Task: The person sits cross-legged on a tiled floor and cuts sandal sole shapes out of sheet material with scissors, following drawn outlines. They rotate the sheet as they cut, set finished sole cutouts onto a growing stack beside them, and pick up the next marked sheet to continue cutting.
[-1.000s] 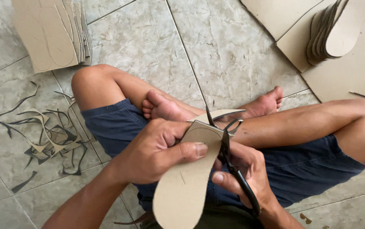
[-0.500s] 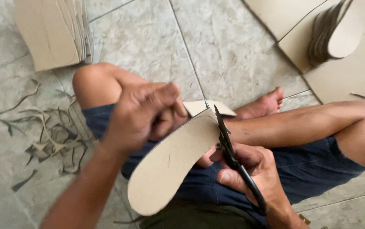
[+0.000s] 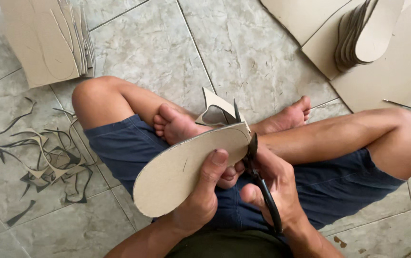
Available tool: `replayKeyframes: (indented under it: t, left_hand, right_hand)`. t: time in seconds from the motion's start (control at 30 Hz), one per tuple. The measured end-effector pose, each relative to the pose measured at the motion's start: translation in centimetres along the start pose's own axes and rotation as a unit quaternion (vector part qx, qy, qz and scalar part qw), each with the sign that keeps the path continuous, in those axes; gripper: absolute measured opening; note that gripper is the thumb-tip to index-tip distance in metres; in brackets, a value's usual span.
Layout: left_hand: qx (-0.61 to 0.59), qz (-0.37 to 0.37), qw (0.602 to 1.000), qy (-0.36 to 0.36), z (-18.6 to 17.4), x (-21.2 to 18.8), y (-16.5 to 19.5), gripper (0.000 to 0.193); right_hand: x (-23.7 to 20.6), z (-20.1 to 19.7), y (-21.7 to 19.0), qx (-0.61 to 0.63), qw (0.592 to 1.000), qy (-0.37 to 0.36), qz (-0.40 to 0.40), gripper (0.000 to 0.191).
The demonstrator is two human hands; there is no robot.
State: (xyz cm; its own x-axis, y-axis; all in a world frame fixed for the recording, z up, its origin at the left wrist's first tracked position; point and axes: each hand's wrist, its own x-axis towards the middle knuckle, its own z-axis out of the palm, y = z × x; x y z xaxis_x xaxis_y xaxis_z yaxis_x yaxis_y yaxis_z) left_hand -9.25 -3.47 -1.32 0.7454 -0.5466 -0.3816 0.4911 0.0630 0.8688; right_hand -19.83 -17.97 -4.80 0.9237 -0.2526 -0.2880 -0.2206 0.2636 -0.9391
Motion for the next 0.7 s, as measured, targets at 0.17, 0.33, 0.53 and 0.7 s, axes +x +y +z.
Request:
replayKeyframes:
  t: [0.17,0.33,0.53,0.7]
  left_hand:
    - [0.094,0.116,0.989,0.017,-0.7,0.6,0.6,0.025]
    - [0.016,0.042,0.998,-0.033,-0.9,1.1,1.5,0.020]
    - [-0.013,0.044,0.997,-0.070,-1.6,1.3,1.6,0.020]
    - [0.032,-0.024,0.997,-0.060,-3.3,1.7,1.5,0.019]
  right_hand:
    - [-0.9,-0.4,0.4,-0.008,0.998,0.020,0.057,0.072]
    - [-0.4,-0.4,-0.4,-0.001,0.999,-0.004,0.045,0.077]
    - [-0.2,-0.3,-0.5,0.017,0.999,-0.015,0.040,0.074]
    - [-0.8,-0.9,0.1,0.006,0.997,-0.029,0.066,0.075]
